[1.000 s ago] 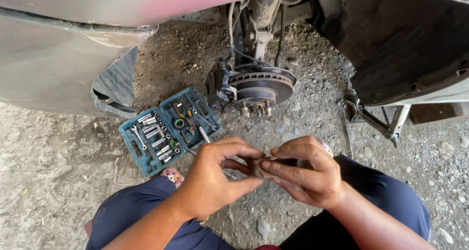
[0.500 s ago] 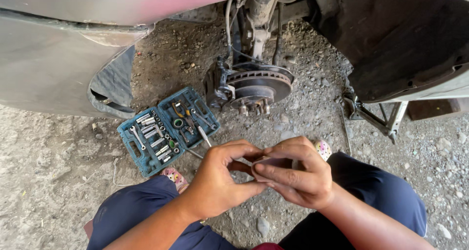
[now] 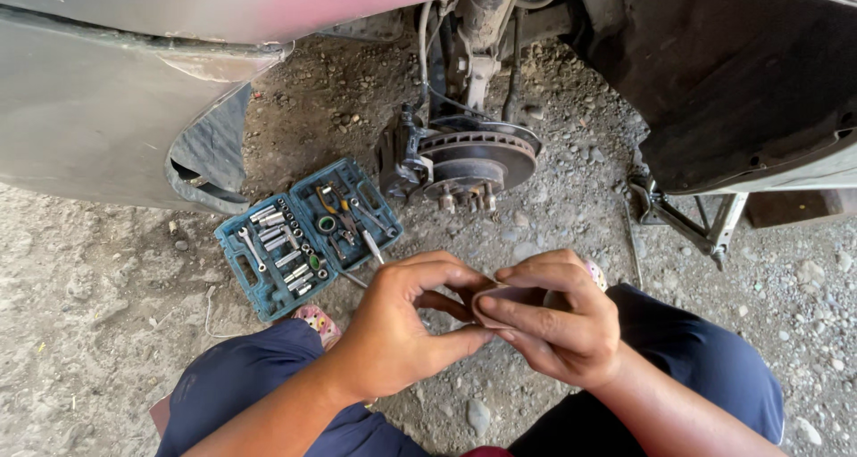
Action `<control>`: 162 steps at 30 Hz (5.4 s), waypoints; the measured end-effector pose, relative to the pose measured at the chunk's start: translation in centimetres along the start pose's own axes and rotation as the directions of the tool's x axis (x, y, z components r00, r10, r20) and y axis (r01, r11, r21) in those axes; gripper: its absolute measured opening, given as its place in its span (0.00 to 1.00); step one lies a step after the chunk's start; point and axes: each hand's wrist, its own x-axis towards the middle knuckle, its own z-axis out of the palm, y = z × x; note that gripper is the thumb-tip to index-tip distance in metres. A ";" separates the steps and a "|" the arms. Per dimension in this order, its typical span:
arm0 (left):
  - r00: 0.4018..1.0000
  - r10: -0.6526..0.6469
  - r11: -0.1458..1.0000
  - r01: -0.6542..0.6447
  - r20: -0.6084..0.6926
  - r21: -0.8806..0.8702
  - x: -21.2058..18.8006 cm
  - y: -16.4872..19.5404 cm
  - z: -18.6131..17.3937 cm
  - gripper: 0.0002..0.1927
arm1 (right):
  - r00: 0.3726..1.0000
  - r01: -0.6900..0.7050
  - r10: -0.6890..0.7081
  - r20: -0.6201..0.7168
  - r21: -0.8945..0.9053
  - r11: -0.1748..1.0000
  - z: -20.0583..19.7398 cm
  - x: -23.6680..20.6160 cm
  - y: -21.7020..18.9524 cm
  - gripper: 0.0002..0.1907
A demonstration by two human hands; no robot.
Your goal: The person sits on the ground beside a car with the front wheel removed and repeatedly rubs a small cylindrical metal part with a rectangular abrasive block, turning the part to work different sides, with a socket set and brake disc visible nearby.
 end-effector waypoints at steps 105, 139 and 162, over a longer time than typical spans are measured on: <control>0.991 -0.125 0.965 0.131 0.039 -0.228 0.4 -1.3 -0.2 0.16 | 0.991 -0.076 0.063 0.114 0.115 0.990 -0.4 0.1 0.8 0.13; 0.995 -0.096 0.939 0.085 -0.018 -0.335 -0.4 -1.3 -1.4 0.17 | 0.919 -0.331 0.384 -0.093 0.351 0.876 0.6 -2.4 1.3 0.19; 0.989 -0.127 0.912 0.145 0.073 -0.384 1.0 -2.1 0.9 0.18 | 0.980 -0.197 0.192 0.046 0.150 0.969 -1.4 -0.8 0.1 0.16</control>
